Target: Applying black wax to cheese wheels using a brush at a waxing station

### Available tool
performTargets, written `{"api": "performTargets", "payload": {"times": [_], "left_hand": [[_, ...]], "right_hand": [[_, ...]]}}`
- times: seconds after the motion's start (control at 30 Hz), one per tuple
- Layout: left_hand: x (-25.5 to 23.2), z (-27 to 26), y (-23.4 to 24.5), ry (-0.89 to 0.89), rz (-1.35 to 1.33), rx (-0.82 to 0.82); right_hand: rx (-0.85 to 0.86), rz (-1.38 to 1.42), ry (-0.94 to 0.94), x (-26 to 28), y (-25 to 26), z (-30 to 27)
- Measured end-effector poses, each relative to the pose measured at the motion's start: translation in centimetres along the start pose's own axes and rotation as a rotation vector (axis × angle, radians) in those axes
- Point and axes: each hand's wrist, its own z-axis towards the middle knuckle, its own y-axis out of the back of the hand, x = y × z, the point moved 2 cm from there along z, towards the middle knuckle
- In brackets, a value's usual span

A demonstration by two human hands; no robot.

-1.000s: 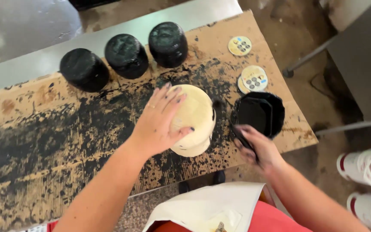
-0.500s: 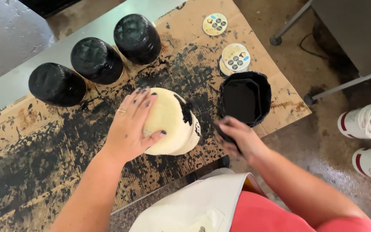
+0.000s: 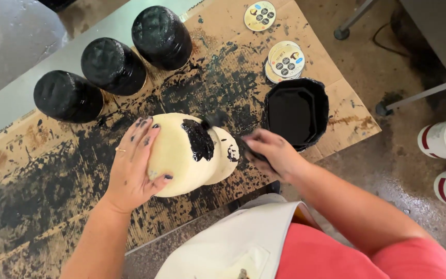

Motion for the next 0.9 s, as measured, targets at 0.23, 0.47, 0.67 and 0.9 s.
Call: {"api": "performTargets", "payload": {"times": [0.23, 0.47, 0.67, 0.9], "left_hand": [[-0.2, -0.9, -0.2, -0.021, -0.028, -0.063], [-0.7, -2.2, -0.2, 0.012, 0.008, -0.079], [-0.8, -3.2, -0.2, 0.048, 0.023, -0.077], [-0.7, -3.3, -0.4, 0.066, 0.028, -0.096]], "right_hand": [[-0.01, 0.025, -0.034, -2.2, 0.8, 0.3], [-0.023, -0.038, -0.024, -1.6, 0.9, 0.0], [-0.056, -0.346, 0.092, 0.1, -0.2, -1.7], [-0.013, -0.505, 0.058, -1.6, 2.2, -2.8]]}}
